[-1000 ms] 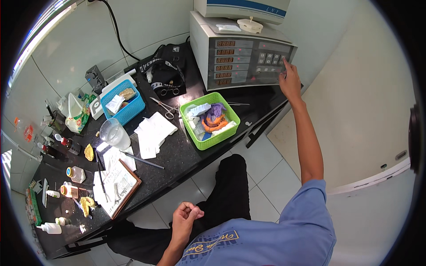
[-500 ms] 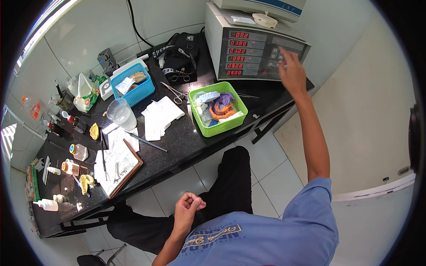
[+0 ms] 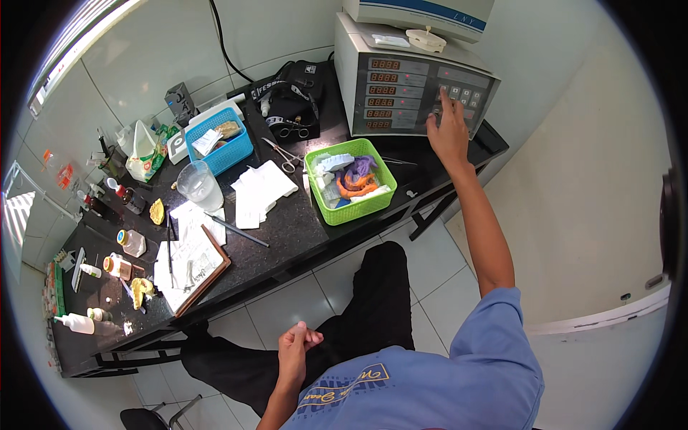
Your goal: The person applies a white substance to a small dental crown using a brush, wipes the brush on a paper towel, and places the crown into a dental furnace.
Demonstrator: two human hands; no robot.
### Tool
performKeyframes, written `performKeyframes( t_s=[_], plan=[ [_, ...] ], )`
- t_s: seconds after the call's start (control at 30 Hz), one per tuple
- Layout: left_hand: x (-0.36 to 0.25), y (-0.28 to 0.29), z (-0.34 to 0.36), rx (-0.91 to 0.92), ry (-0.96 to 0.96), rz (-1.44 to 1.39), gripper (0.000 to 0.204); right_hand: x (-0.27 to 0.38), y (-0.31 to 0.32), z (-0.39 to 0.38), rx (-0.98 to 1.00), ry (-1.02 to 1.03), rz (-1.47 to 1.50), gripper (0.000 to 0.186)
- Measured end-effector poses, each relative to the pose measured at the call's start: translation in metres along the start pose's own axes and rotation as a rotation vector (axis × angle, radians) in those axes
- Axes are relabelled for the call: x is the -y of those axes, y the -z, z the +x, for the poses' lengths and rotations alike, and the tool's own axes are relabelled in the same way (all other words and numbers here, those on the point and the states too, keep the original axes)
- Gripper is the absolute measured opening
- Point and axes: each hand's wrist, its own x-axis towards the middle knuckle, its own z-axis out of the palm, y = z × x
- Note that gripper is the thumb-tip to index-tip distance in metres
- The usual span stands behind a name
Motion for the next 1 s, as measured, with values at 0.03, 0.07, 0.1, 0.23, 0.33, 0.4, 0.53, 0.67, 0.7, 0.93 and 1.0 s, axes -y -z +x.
performKeyframes(
  t_s=[0.03,0.07,0.1,0.23,0.33,0.4,0.53,0.67,0.7,0.93,1.0],
  plan=[
    [-0.001,-0.002,-0.001,-0.021,0.027,0.016,0.037,-0.004,0.000,0.002,-0.008,-0.005,0.020,0.051],
    [0.000,-0.003,0.000,-0.024,0.025,0.015,0.037,-0.008,0.001,0.004,-0.007,-0.002,0.023,0.051],
    [0.002,-0.004,0.001,-0.033,0.025,0.017,0.035,-0.014,0.002,0.006,-0.014,0.020,0.011,0.051],
    [-0.006,-0.024,0.003,-0.137,0.020,0.069,0.031,-0.024,0.006,0.006,-0.007,0.032,0.134,0.048],
    [0.010,-0.002,0.007,-0.118,-0.051,-0.010,0.032,-0.001,0.019,-0.011,0.056,-0.035,0.357,0.033],
    [0.009,0.010,0.003,-0.143,-0.085,0.043,0.034,0.006,0.017,-0.025,0.266,-0.058,0.340,0.027],
    [0.016,0.051,-0.009,-0.285,-0.236,0.287,0.041,0.031,0.003,-0.055,0.489,0.201,0.217,0.022],
    [0.003,0.056,-0.029,-0.612,-0.504,0.800,0.023,0.000,-0.008,-0.069,0.385,0.387,0.245,0.029],
    [0.012,0.072,-0.037,-0.687,-0.528,1.064,0.039,0.003,-0.006,-0.067,0.369,0.407,0.246,0.030],
    [0.084,0.133,-0.092,-0.970,-0.179,1.135,0.071,0.019,0.049,0.015,0.028,0.057,0.344,0.016],
    [0.077,0.123,-0.086,-0.985,-0.166,1.112,0.071,0.021,0.084,0.061,0.023,-0.032,0.222,0.024]
  ],
)
